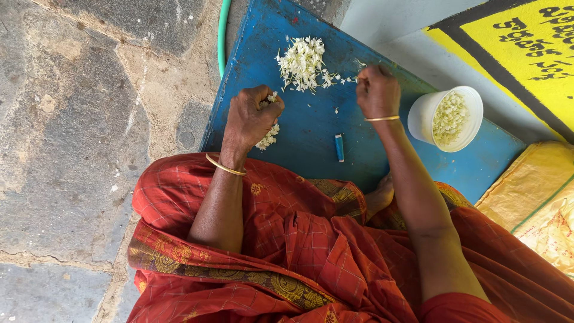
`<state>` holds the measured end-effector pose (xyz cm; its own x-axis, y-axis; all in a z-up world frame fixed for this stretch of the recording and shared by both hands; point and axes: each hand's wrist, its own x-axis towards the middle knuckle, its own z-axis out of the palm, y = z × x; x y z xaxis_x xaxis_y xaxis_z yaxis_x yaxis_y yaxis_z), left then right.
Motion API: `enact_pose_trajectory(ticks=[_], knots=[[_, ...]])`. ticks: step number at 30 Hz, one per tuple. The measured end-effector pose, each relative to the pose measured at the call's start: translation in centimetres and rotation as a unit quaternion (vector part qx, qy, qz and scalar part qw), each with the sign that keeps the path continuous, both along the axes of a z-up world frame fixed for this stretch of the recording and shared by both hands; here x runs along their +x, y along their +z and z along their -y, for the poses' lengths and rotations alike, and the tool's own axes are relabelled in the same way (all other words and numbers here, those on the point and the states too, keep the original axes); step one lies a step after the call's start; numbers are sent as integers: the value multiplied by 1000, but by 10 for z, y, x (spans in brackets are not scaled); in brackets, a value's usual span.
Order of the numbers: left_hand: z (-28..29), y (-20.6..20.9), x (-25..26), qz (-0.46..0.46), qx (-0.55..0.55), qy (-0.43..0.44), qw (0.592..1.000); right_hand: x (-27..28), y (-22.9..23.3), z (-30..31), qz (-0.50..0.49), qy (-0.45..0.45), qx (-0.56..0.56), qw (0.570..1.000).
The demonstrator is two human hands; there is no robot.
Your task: The person strings small white flowers together by hand to create a garland, picking them from a pile and placing them into a white bowl once attached.
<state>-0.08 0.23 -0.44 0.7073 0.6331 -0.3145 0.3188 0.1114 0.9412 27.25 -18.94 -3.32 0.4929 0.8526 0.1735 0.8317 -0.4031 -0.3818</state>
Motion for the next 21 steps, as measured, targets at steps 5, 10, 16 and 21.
enact_pose_trajectory(ticks=[5,10,16,21], knots=[[1,1,-1,2,1,12,1000,-9,2,-12,89,3,-15,996],[0,-2,-1,6,-5,1,1000,-4,3,-6,-164,-44,62,984],[-1,3,-2,15,7,-1,1000,14,5,12,-274,-62,13,960],[0,6,1,1,10,5,1000,12,16,18,-255,-127,12,959]])
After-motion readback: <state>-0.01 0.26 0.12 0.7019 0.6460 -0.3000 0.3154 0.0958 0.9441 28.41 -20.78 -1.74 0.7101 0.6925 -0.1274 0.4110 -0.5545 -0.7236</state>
